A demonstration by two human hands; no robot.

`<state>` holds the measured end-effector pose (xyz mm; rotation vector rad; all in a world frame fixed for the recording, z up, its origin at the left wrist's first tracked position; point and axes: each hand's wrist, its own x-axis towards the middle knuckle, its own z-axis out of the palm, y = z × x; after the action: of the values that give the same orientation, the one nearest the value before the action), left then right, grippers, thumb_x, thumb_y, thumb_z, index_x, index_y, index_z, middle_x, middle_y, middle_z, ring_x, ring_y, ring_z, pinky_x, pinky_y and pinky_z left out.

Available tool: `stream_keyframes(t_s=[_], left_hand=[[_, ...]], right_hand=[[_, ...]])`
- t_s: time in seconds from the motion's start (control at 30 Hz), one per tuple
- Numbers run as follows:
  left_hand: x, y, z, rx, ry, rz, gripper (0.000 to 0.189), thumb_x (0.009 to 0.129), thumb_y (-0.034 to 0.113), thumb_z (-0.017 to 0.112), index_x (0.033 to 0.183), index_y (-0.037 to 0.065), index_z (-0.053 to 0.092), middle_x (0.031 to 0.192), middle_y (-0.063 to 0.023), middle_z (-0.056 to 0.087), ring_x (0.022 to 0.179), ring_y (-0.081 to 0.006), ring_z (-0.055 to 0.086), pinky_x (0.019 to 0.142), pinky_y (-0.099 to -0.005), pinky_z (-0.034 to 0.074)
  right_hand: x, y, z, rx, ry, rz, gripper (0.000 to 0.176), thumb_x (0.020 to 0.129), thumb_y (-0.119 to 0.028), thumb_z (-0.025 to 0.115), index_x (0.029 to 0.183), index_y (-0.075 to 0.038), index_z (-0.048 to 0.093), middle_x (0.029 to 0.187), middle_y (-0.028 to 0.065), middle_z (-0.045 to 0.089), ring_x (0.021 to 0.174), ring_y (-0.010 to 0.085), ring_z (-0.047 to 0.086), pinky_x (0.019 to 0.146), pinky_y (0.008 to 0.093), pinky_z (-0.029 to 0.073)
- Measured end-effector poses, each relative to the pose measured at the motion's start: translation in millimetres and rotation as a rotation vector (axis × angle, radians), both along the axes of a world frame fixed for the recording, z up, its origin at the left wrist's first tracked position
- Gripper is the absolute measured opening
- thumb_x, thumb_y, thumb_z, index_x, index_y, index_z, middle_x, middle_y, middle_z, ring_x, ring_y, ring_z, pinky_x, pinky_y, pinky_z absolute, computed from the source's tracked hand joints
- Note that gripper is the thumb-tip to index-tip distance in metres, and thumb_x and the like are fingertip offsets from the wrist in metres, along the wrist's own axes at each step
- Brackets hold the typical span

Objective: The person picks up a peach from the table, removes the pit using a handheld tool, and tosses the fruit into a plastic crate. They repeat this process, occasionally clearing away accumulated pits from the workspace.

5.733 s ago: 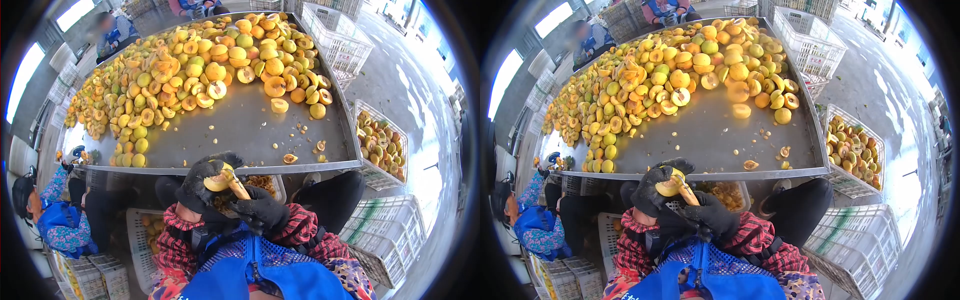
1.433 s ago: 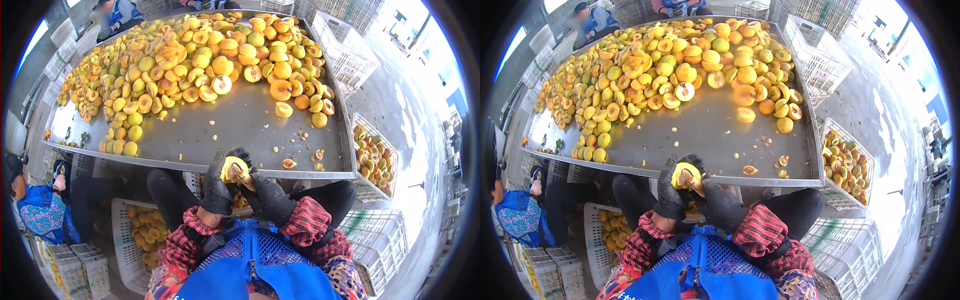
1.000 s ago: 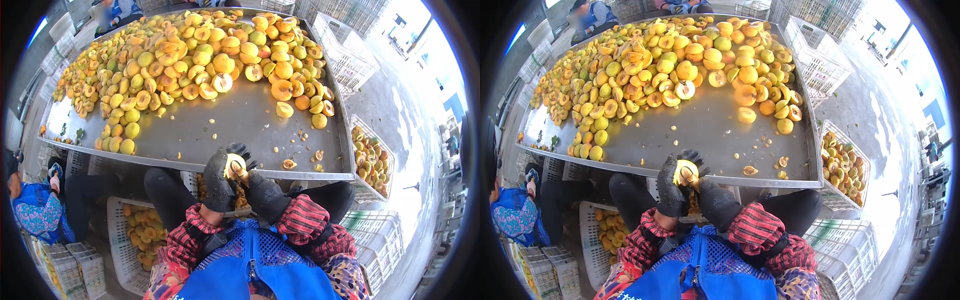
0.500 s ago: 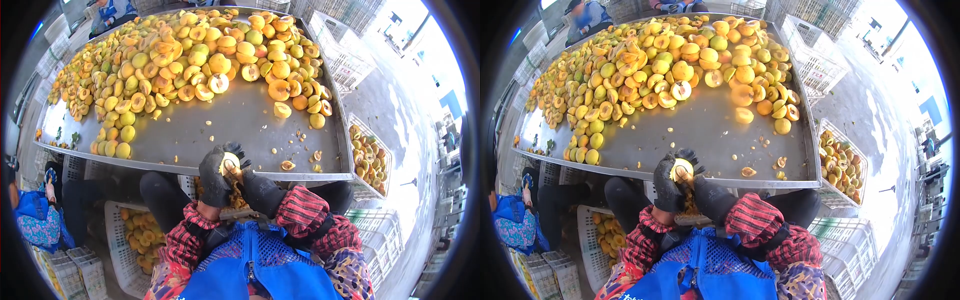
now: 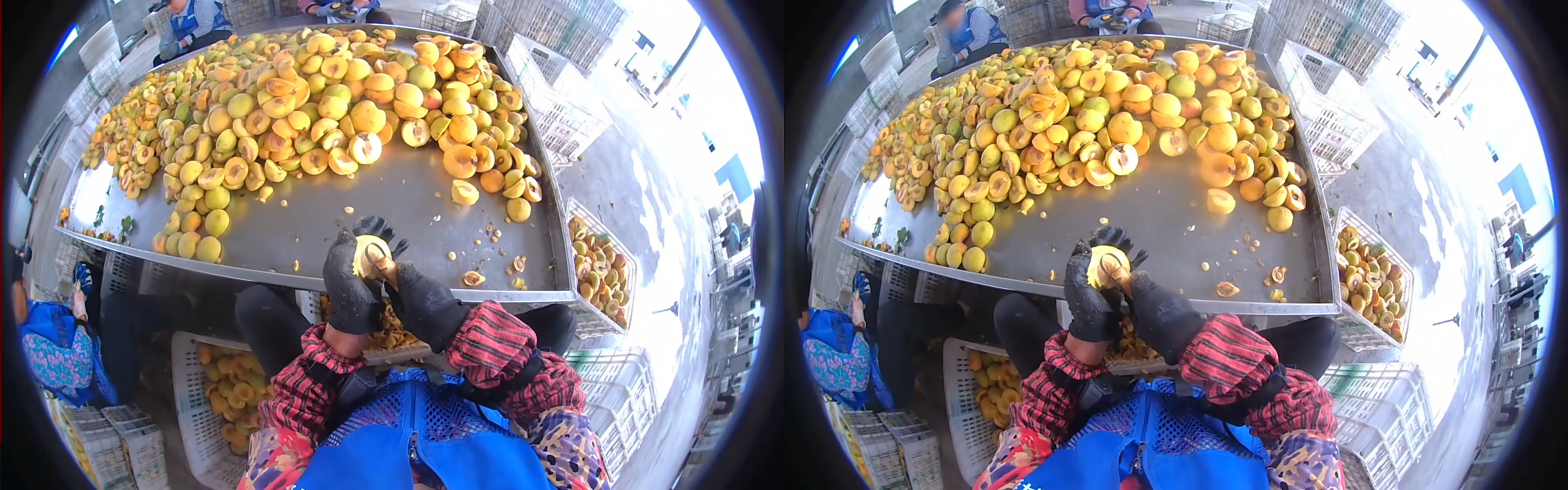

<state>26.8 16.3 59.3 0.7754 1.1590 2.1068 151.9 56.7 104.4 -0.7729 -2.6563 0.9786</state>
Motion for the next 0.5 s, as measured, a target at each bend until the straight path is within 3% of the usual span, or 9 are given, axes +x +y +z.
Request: stream_keyframes(t_s=[0.07, 0.13, 0.2, 0.23, 0.3, 0.4, 0.5], left_hand=[[3, 4, 10, 0.035, -0.064, 0.093, 0.033, 0.092, 0.021, 0.048, 0.109, -0.005, 0.057, 0.103, -0.0157, 0.063, 0.094, -0.0248, 0.062, 0.083, -0.0362, 0.049], [0, 6, 6, 0.013, 0.08, 0.192, 0.027, 0.088, 0.018, 0.055, 0.103, -0.004, 0.062, 0.095, -0.0131, 0.067, 0.088, -0.0221, 0.064, 0.079, -0.0343, 0.05], [-9, 10, -5, -0.021, 0.296, 0.258, 0.026, 0.088, 0.018, 0.055, 0.101, -0.003, 0.063, 0.093, -0.0129, 0.067, 0.086, -0.0227, 0.064, 0.078, -0.0349, 0.05], [-10, 12, -1, -0.02, 0.336, 0.27, 0.026, 0.088, 0.018, 0.056, 0.101, -0.003, 0.063, 0.092, -0.0128, 0.067, 0.085, -0.023, 0.064, 0.077, -0.0351, 0.05], [-10, 17, 6, 0.031, 0.173, 0.213, 0.025, 0.087, 0.018, 0.056, 0.099, -0.003, 0.063, 0.09, -0.0128, 0.067, 0.082, -0.0233, 0.065, 0.075, -0.0349, 0.051], [-15, 19, -4, 0.037, 0.092, 0.169, 0.024, 0.087, 0.017, 0.055, 0.097, -0.003, 0.063, 0.088, -0.0128, 0.066, 0.079, -0.0229, 0.065, 0.073, -0.0339, 0.051], [-17, 13, 14, 0.048, 0.271, 0.129, 0.021, 0.087, 0.013, 0.054, 0.095, -0.003, 0.063, 0.087, -0.0127, 0.066, 0.076, -0.022, 0.065, 0.071, -0.0325, 0.052]], right_hand=[[-12, 9, -20, -0.415, 0.048, -0.059, 0.034, 0.098, -0.028, 0.04, 0.129, -0.018, 0.049, 0.09, 0.0177, 0.062, 0.079, 0.0299, 0.063, 0.072, 0.0407, 0.049], [-15, 12, -31, -0.451, 0.089, -0.073, 0.033, 0.098, -0.027, 0.04, 0.126, -0.015, 0.051, 0.094, 0.0174, 0.063, 0.081, 0.0288, 0.063, 0.073, 0.0396, 0.049], [-12, 12, -34, -0.1, 0.124, -0.04, 0.034, 0.099, -0.029, 0.038, 0.123, -0.011, 0.054, 0.098, 0.0169, 0.064, 0.084, 0.0278, 0.063, 0.076, 0.0384, 0.048], [-14, 11, -23, -0.148, 0.112, -0.043, 0.033, 0.099, -0.028, 0.038, 0.123, -0.012, 0.053, 0.099, 0.017, 0.063, 0.086, 0.0286, 0.063, 0.078, 0.0388, 0.048], [-20, 8, 7, -0.246, 0.087, -0.051, 0.032, 0.099, -0.025, 0.037, 0.125, -0.013, 0.052, 0.1, 0.0173, 0.063, 0.091, 0.0302, 0.062, 0.081, 0.0396, 0.047], [-22, 10, 21, -0.24, -0.172, -0.048, 0.034, 0.099, -0.025, 0.036, 0.129, -0.014, 0.048, 0.102, 0.0174, 0.063, 0.096, 0.031, 0.06, 0.085, 0.0407, 0.045], [-23, 12, -15, -0.061, 0.018, 0.049, 0.043, 0.089, -0.008, 0.049, 0.13, -0.009, 0.038, 0.08, 0.0219, 0.059, 0.073, 0.0371, 0.06, 0.063, 0.0469, 0.045]])
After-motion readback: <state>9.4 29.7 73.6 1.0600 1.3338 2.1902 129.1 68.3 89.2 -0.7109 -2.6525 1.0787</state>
